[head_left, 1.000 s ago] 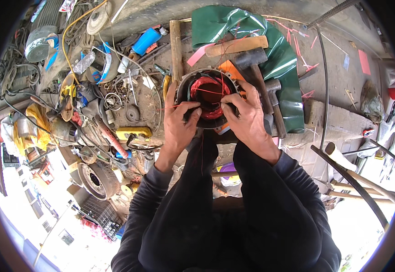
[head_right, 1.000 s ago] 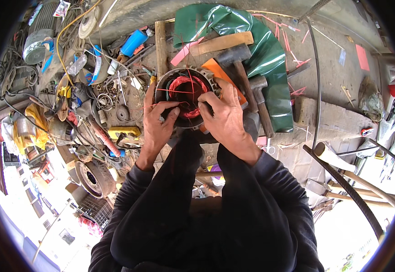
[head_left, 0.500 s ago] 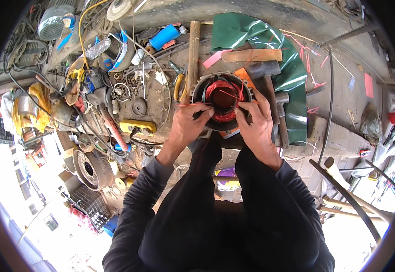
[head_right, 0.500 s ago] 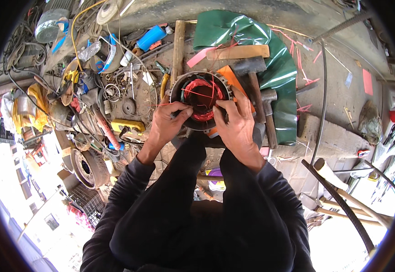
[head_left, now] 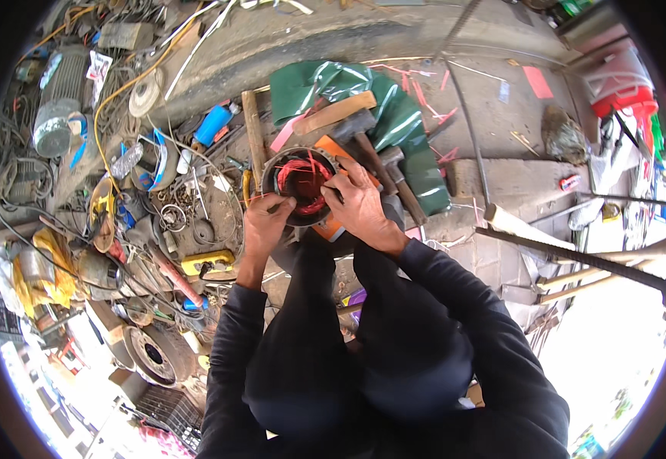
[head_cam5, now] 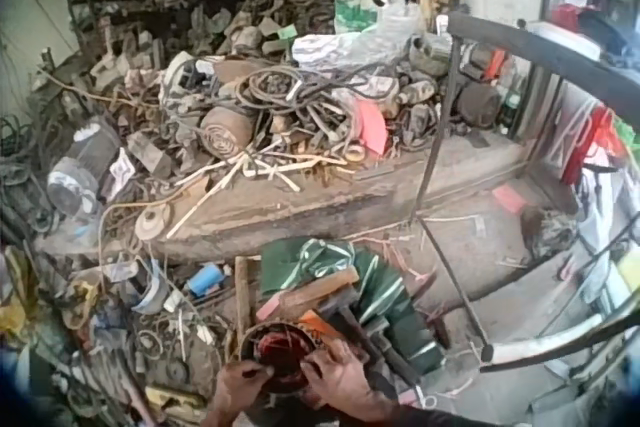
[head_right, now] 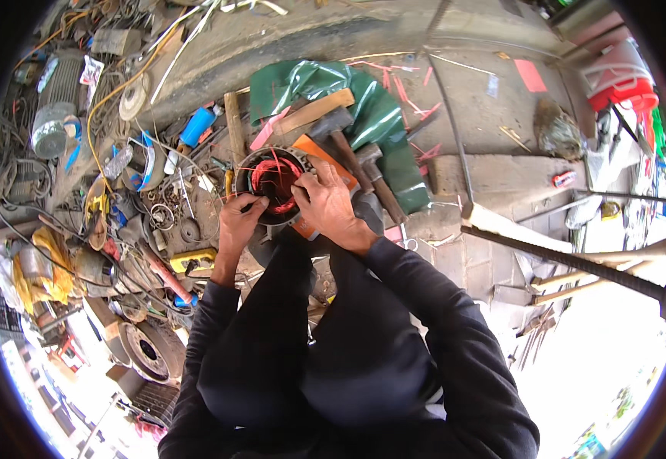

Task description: The person uses a hammer and a wooden stick to tap and compress red copper windings inside a motor stator. They then use a metal rod to further adjust the windings, working on the component while seated on the floor.

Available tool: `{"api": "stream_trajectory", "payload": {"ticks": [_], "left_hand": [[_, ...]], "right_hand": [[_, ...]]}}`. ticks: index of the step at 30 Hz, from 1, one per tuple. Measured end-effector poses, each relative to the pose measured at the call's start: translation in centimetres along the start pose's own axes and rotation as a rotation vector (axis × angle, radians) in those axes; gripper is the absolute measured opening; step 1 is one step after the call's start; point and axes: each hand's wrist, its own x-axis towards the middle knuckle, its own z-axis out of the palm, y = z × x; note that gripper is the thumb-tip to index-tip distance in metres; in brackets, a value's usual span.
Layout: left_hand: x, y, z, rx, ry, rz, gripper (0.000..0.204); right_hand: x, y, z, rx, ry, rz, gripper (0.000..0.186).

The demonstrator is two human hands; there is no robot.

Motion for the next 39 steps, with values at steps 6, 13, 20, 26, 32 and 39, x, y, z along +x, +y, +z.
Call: {"api": "stream_trajectory", "payload": {"ticks": [6,13,20,26,32,39], "left_hand": [[-0.2,-1.6,-0.2,-0.079,-0.125,0.055,0.021],[-1.4,-2.9,-2.8,-0.105,-0.266,0.059,0.031],[-7.4,-2.1,-11.5,-0.196,-0.173,-0.069,0.030],[-10.9,4.5,-20.4,-0.015,-0.111,0.025,0.024],[-8.7,11.8,-22.0,-0.070,-0.013,0.137,0.025],[-3.9,12.3,-14.0,-0.468,-0.038,0.185,0.023]], "right_hand": [[-9.4,2.9,-8.2,0.083,-0.006,0.310,0.012],[-22.9,9.3,-12.9,-0.272,-0.144,0.602,0.020],[-24.5,11.1,-8.8,-0.232,-0.120,0.724,0.026],[-26.7,11.0,-12.3,-0.136,-0.297,0.761,0.035],[-29.5,9.5,-20.3,0.066,-0.471,0.826,0.052],[-27.9,5.5,-25.0,0.338,-0.477,0.638,0.020]]}}
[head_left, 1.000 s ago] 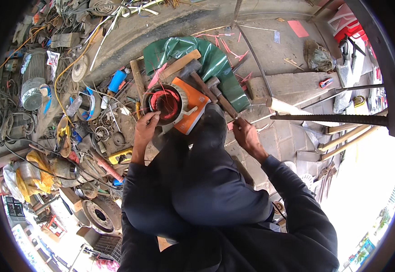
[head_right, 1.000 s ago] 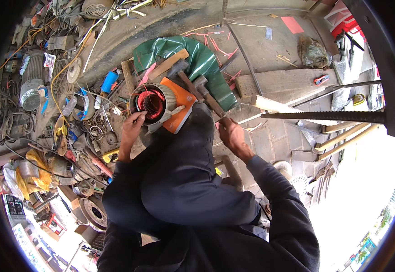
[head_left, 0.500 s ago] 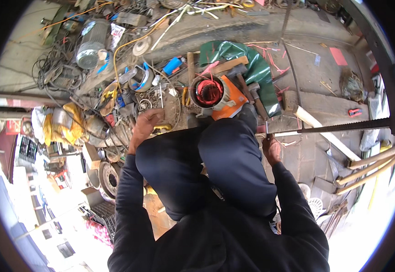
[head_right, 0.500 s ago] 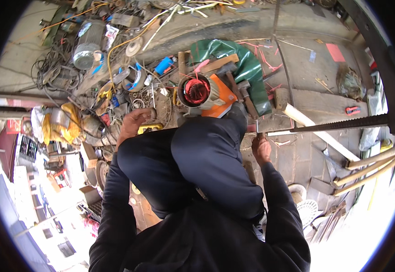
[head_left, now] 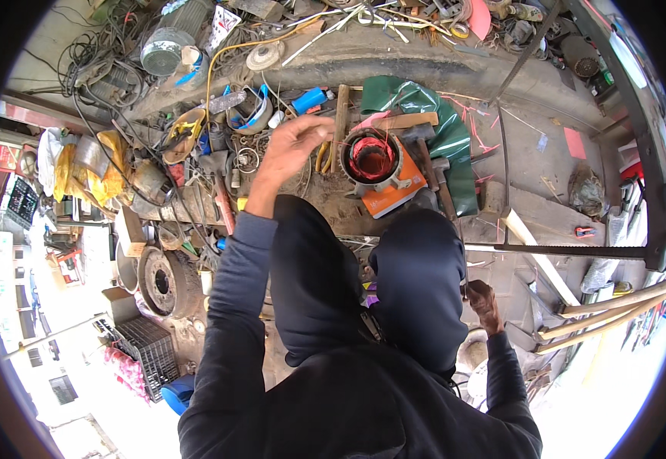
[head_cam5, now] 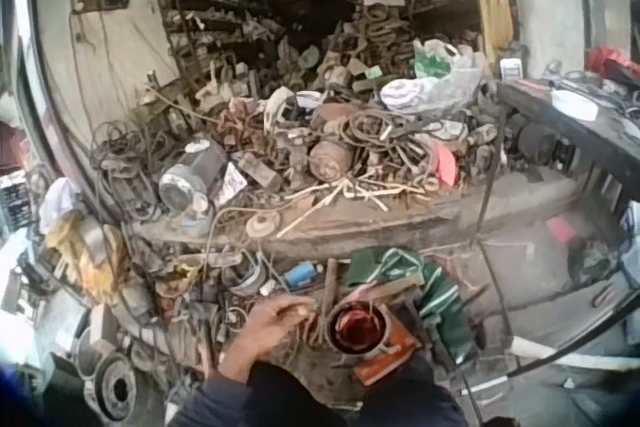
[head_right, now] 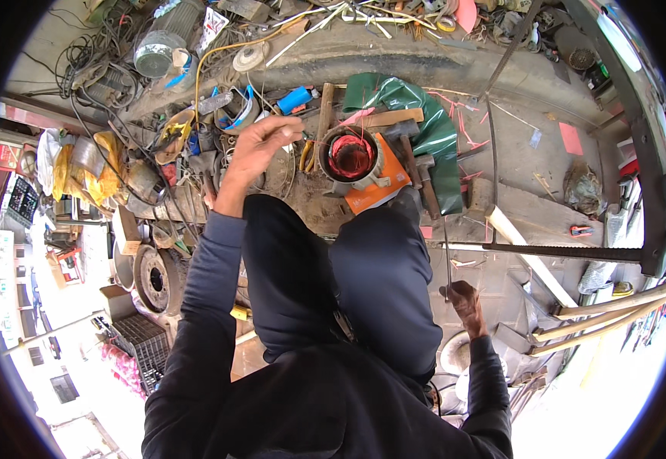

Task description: The person uses a hammer and a wooden stick to tap and compress red copper windings inside a motor stator. They then use a metal rod to further adjust the windings, working on the component while seated on the floor.

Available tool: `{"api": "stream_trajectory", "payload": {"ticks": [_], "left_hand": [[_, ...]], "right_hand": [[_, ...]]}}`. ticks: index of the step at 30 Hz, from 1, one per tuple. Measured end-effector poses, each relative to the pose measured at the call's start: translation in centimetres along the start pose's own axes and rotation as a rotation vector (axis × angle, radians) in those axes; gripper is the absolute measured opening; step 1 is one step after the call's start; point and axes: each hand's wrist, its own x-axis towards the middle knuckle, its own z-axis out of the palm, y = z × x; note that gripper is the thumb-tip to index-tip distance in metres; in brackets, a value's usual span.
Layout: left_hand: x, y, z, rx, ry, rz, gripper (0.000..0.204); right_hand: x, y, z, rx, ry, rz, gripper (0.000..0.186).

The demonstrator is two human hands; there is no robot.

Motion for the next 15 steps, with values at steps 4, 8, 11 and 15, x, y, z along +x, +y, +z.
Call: {"api": "stream_trajectory", "payload": {"ticks": [4,8,11,15], "left_hand": [[0.5,-3.6,2.3,-0.121,0.088,-0.091,0.022],[0.9,-6.8,3.0,-0.103,0.060,-0.084,0.022],[1.2,-7.1,2.3,0.016,0.085,-0.098,0.023],[3.1,-3.1,2.3,-0.148,0.066,-0.047,0.027]], "right_hand": [[-5.0,-5.5,-2.0,0.297,-0.131,0.268,0.035],[-7.9,-12.4,-3.1,0.419,-0.142,0.291,0.045],[-7.5,-19.4,-4.2,0.344,-0.030,0.176,0.045],[-4.4,-30.9,-5.4,0.237,0.036,0.004,0.039]]}}
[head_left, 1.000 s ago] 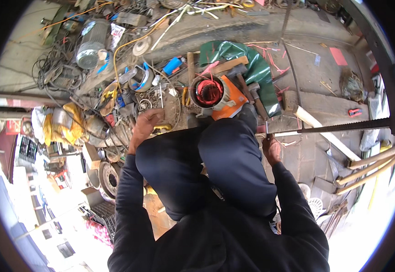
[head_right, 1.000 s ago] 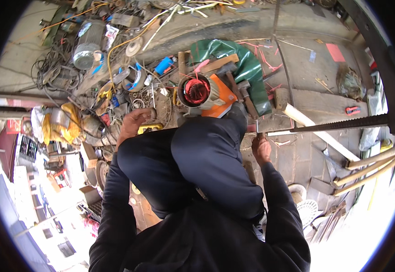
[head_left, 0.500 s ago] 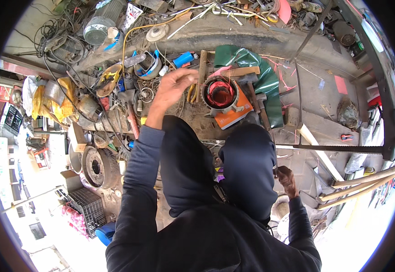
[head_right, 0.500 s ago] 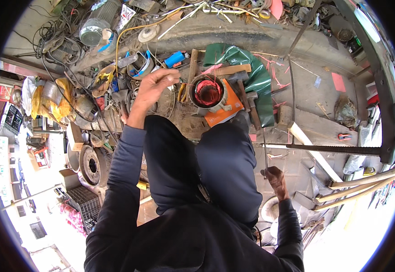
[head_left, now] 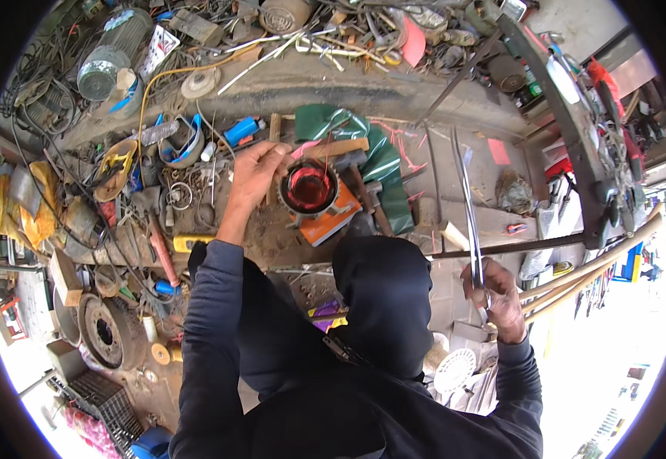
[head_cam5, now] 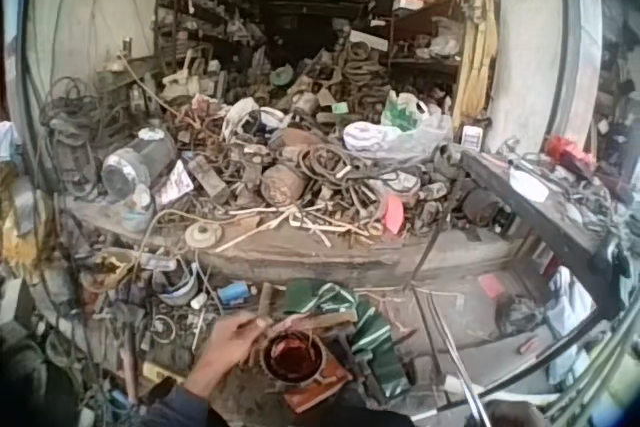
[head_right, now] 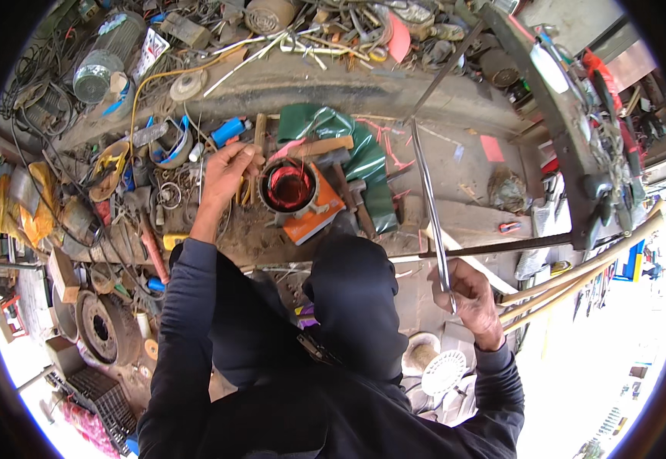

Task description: The person uses a hammer and a wooden stick to tap and compress red copper windings inside a motor stator. They then use a metal rod to further adjust the windings, working on the component while seated on the floor.

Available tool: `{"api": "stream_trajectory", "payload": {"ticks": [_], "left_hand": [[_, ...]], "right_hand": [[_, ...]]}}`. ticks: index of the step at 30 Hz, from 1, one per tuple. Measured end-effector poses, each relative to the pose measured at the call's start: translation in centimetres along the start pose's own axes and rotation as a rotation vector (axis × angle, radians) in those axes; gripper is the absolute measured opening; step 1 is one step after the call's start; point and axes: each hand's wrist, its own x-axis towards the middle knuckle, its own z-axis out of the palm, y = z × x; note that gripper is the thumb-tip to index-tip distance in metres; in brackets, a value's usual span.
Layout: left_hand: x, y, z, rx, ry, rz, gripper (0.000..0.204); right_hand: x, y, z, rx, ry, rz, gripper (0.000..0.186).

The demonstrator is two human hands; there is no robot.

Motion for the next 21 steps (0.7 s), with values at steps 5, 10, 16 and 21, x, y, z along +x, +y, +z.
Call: {"api": "stream_trajectory", "payload": {"ticks": [5,10,16,21], "left_hand": [[0.3,6.8,2.3,-0.465,-0.317,0.220,0.036],[-3.3,6.6,-0.2,-0.645,-0.423,0.191,0.049],[-3.2,2.6,-4.0,-0.674,-0.238,-0.030,0.042],[-3.1,1.2,-6.9,-0.565,-0.149,-0.111,0.029]], "right_hand": [[7.8,-11.2,7.0,-0.337,-0.142,-0.169,0.028],[14.9,-14.0,15.4,-0.700,-0.326,-0.059,0.024],[19.5,-8.2,19.9,-0.631,-0.372,-0.339,0.021],[19.1,-4.2,17.2,-0.632,-0.424,-0.246,0.028]]}}
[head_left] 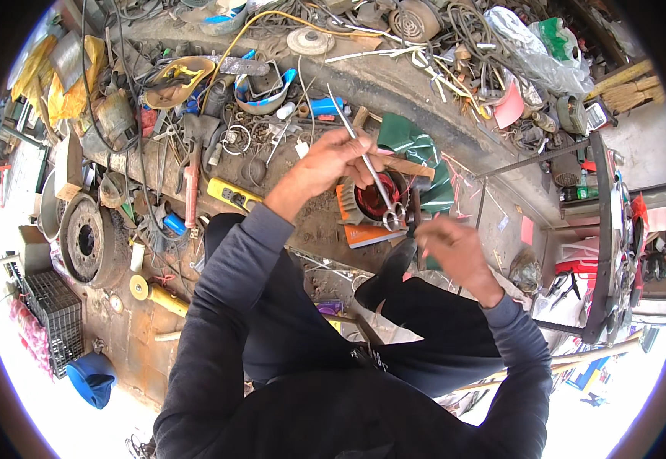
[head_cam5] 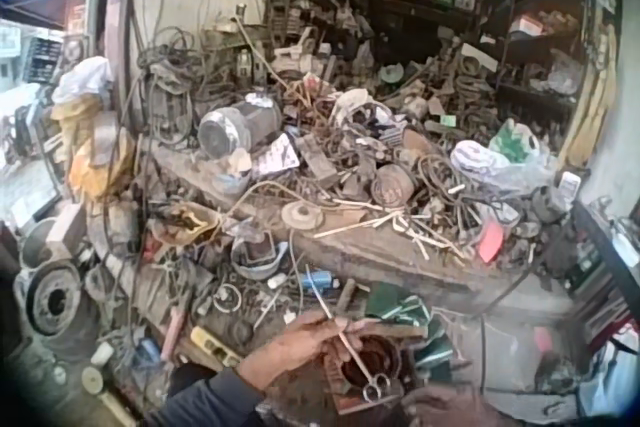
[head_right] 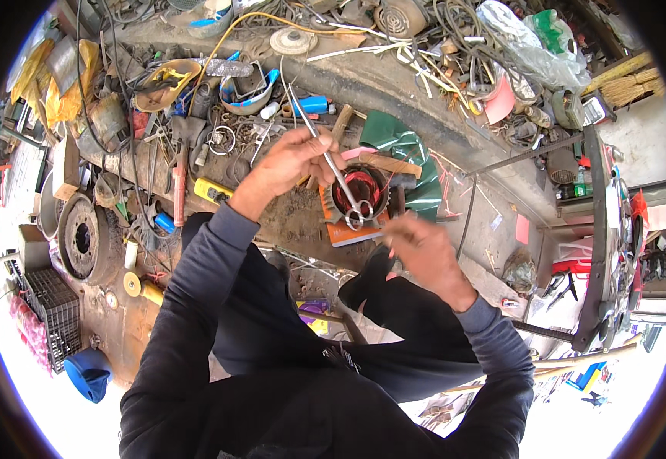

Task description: The person uses a hammer and a wooden stick to tap and compress red copper windings inside a motor stator. They then use a metal rod to further adjust the windings, working on the component while seated on the floor.

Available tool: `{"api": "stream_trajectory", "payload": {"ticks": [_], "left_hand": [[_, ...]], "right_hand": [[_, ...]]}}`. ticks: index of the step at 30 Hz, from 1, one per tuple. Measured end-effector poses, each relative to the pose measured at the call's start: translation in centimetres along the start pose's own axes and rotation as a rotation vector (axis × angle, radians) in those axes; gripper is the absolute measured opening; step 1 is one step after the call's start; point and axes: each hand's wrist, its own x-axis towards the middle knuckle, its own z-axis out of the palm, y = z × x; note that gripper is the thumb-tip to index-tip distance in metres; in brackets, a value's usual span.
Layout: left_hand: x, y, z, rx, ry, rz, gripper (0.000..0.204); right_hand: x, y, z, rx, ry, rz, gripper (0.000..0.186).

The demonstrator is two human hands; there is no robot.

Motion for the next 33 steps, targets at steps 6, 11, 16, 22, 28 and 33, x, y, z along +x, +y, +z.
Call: {"api": "stream_trajectory", "payload": {"ticks": [6,11,16,22,28,33], "left_hand": [[-1.6,-0.9,-0.8,0.184,-0.174,-0.213,0.027],[-3.4,-5.2,3.4,0.186,-0.292,-0.287,0.029],[-7.1,-11.0,7.1,0.052,-0.205,-0.255,0.027],[-7.7,-16.2,8.3,-0.017,-0.180,-0.252,0.028],[-6.8,-18.2,9.0,-0.119,-0.180,-0.225,0.026],[-6.8,-17.8,12.5,-0.109,-0.263,-0.166,0.028]], "right_hand": [[-4.8,2.2,3.2,-0.590,-0.143,-0.053,0.041],[-4.9,3.2,7.1,-0.040,0.226,-0.098,0.030],[-6.8,6.3,8.5,0.156,0.141,0.007,0.032],[-10.0,11.2,7.8,-0.012,0.130,0.021,0.034],[-12.4,12.7,8.6,-0.315,0.362,-0.060,0.041],[-13.4,12.5,8.4,-0.304,0.398,-0.025,0.032]]}}
